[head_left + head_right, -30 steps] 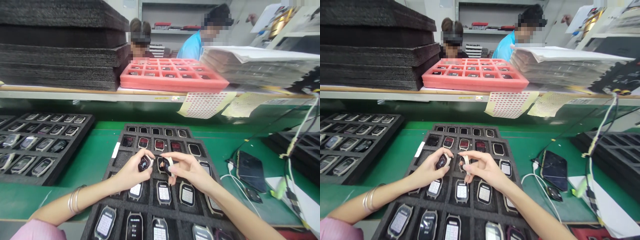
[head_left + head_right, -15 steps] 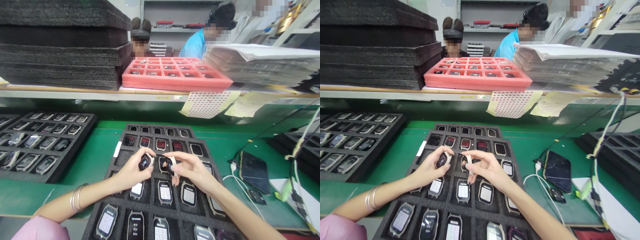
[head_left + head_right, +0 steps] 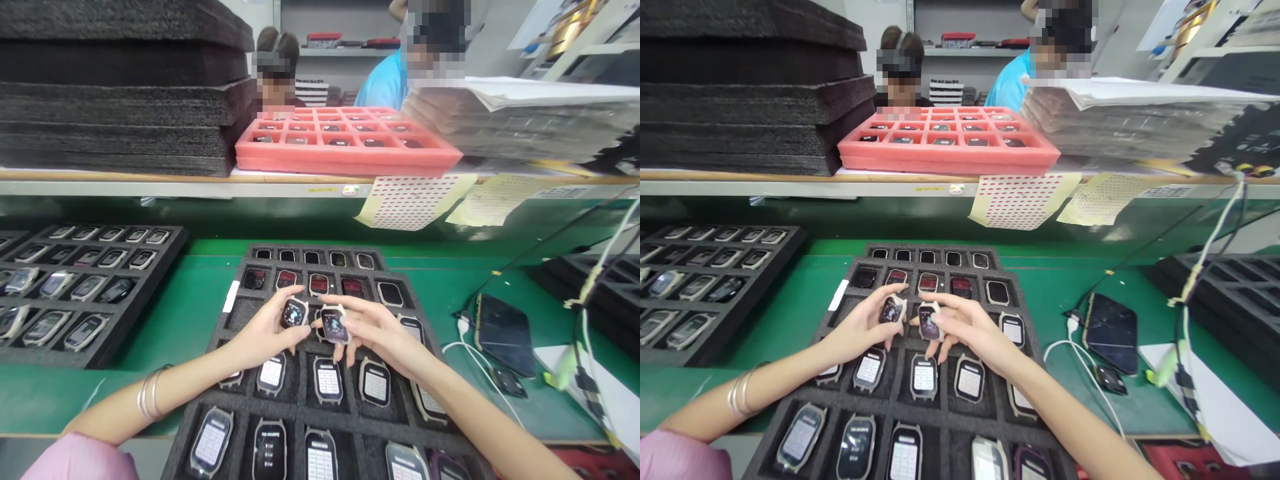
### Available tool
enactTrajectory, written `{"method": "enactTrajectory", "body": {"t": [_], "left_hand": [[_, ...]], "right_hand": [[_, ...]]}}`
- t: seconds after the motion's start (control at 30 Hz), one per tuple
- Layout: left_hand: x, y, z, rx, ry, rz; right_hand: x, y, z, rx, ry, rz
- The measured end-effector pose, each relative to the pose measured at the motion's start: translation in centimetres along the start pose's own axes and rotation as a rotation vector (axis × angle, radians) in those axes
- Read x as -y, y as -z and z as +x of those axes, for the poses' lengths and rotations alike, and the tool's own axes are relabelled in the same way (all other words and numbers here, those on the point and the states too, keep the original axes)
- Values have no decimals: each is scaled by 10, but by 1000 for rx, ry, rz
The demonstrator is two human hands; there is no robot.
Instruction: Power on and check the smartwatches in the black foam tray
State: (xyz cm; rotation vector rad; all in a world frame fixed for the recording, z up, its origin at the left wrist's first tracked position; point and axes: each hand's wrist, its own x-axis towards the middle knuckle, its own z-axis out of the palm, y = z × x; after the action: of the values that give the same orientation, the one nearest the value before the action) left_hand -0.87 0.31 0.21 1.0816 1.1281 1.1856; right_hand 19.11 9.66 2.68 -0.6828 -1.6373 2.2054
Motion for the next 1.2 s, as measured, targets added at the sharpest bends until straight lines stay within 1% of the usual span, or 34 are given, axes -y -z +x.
{"method": "enactTrajectory", "body": {"t": [0.1, 0.23, 0.27, 0.33, 0.63, 0.8, 0.93, 1.0, 1.1, 1.2], "left_hand": [[0, -2, 3, 33, 35, -170], [3, 0, 4, 52, 64, -307], [4, 0, 3, 60, 60, -312], [5, 1, 2, 72, 46, -288], [1, -1, -4, 75, 1, -199], [3, 0, -3, 89, -6, -184], [7, 2, -2, 120, -44, -83], [8, 3, -1, 88, -91, 46], [8, 5, -1, 4, -154, 255], [8, 7, -3, -3, -141, 367]], "right_hand": [[-1, 1, 4, 4, -30, 43], [0, 1, 5, -135, 2, 36], [0, 0, 5, -165, 9, 30], [1, -1, 4, -183, 21, 26], [-1, -2, 1, -138, 63, 5], [-4, 0, 1, -117, 67, -11], [-5, 0, 1, -78, 116, -34], [-5, -1, 1, -40, 144, -29], [-5, -2, 2, -2, 164, -31], [-6, -1, 1, 1, 149, -68]]}}
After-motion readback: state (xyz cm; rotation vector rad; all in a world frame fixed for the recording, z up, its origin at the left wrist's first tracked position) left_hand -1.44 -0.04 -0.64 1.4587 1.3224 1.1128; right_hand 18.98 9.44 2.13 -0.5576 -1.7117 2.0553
